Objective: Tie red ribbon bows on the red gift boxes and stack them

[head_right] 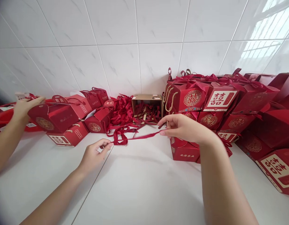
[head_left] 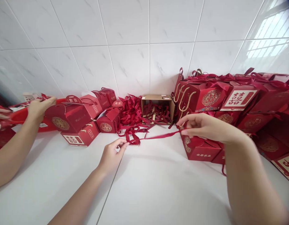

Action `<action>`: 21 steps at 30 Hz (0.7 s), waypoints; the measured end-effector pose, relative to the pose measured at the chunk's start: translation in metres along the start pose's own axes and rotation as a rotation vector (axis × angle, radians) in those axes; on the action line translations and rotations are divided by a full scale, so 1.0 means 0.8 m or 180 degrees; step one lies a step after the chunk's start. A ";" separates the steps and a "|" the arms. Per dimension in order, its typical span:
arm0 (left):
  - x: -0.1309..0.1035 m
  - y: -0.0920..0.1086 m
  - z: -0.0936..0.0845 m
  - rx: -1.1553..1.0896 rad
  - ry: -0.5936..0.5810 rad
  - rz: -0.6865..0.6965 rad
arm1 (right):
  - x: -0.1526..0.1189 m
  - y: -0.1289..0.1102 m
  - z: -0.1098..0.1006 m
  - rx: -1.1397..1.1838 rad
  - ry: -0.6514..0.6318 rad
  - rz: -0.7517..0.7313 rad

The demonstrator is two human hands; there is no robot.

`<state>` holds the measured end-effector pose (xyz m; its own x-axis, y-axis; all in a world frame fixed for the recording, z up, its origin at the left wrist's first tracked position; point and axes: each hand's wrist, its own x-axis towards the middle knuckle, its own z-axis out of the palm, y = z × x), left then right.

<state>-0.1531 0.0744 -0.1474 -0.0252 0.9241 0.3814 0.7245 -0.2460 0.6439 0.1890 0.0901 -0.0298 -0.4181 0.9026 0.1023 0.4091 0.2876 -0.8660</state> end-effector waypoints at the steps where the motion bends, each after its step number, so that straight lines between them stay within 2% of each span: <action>1: 0.004 -0.006 -0.003 -0.0034 0.0130 -0.0098 | -0.011 -0.001 -0.008 0.0091 -0.0222 -0.0044; 3: 0.010 -0.017 -0.006 -0.0108 0.0237 -0.0229 | -0.030 0.000 -0.020 0.0460 -0.0426 -0.0283; 5: 0.011 -0.021 -0.006 -0.0139 0.0144 -0.0233 | -0.039 0.008 -0.026 0.0833 -0.0310 -0.0719; 8: 0.008 -0.017 -0.004 -0.0179 -0.0157 -0.0141 | -0.034 0.023 -0.028 0.0986 0.0451 -0.1413; 13: 0.001 -0.008 0.000 -0.0172 -0.0507 0.0079 | -0.009 0.042 -0.026 0.0386 0.2034 -0.1806; 15: 0.000 -0.006 0.002 -0.0159 -0.0552 0.0144 | -0.005 0.042 -0.026 0.0331 0.2376 -0.1996; 18: 0.001 -0.005 -0.002 -0.0140 -0.0739 0.0404 | -0.008 0.028 -0.026 0.0975 0.2376 -0.2185; 19: 0.004 -0.006 -0.008 -0.0068 -0.0557 0.0424 | -0.012 0.021 -0.028 0.1439 0.2295 -0.2204; 21: 0.014 -0.013 -0.031 0.0198 0.0405 0.0163 | -0.019 0.008 -0.035 0.2633 0.2194 -0.2117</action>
<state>-0.1780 0.0796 -0.1332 -0.0714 0.8652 0.4963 0.7683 -0.2696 0.5806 0.2211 0.0871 -0.0234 0.2623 0.7116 0.6517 -0.4492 0.6878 -0.5702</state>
